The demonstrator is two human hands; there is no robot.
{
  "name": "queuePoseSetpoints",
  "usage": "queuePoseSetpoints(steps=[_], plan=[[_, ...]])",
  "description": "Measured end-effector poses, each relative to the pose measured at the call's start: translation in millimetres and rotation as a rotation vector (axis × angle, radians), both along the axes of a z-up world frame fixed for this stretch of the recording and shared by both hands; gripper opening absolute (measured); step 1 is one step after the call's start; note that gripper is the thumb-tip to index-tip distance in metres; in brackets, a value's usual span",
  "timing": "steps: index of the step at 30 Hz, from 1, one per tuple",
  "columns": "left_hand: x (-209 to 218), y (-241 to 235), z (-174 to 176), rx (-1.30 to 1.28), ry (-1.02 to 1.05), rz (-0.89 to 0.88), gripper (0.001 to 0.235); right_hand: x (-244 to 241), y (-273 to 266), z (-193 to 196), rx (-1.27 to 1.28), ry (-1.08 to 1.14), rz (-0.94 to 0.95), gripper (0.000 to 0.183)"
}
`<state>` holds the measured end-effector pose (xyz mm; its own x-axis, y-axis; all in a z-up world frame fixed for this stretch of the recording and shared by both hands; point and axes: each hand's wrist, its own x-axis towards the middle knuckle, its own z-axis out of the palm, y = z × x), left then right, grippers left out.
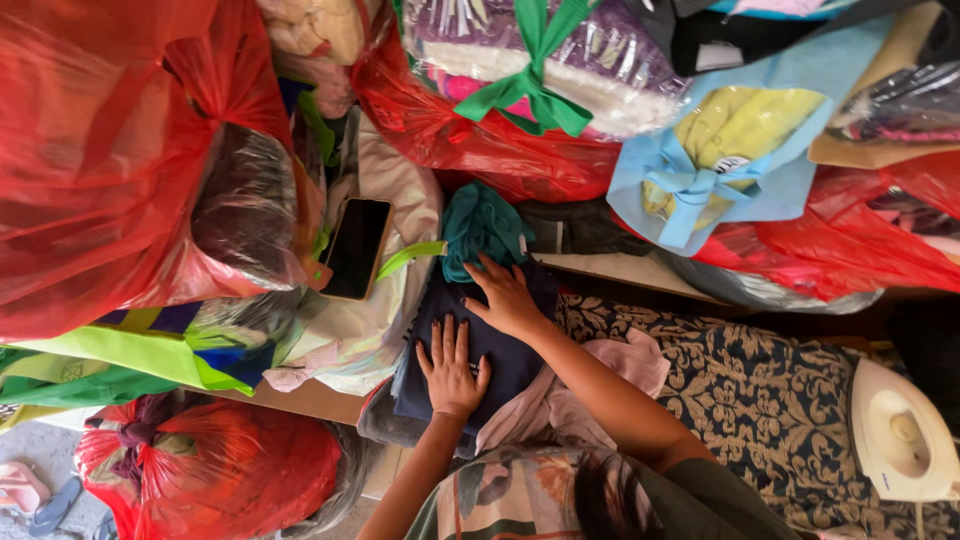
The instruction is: The person irons a pink garment on a patterned ironing board, repeatedly smoothing and repositioning the fabric. They also handle a teal cloth and a dark blue shirt, placing them aside before continuing to iron the pink item.
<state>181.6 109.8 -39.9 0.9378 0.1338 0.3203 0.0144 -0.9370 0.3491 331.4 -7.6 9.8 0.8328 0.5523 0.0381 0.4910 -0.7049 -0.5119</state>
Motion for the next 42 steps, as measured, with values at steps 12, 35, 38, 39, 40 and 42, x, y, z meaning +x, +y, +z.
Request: queuePoseSetpoints(steps=[12,35,38,39,40,42], plan=[[0.3,6.1,-8.4,0.043,-0.028,-0.015,0.07,-142.2,-183.9,-55.5,0.044,-0.27,-0.434,0.069],[-98.2,-141.7,10.1,0.317,0.514,-0.226,0.096,-209.1,-283.6,-115.5,-0.15,0.062,-0.358,0.03],[-104.6,-168.6,2.5,0.246,0.533,-0.206,0.098,-202.2,-299.2,-105.9,-0.085,0.077,-0.243,0.041],[-107.0,-175.8,-0.3,0.208,0.528,-0.175,0.099,-203.1,-303.1,-103.1,-0.075,0.091,-0.2,0.047],[-107.4,-182.2,-3.3,0.135,0.51,-0.151,0.098,-201.9,-307.6,-101.2,-0.053,0.1,-0.174,0.05],[-110.7,-193.3,-9.7,-0.008,0.47,-0.098,0.097,-203.7,-316.1,-102.8,-0.01,0.123,-0.118,0.059]])
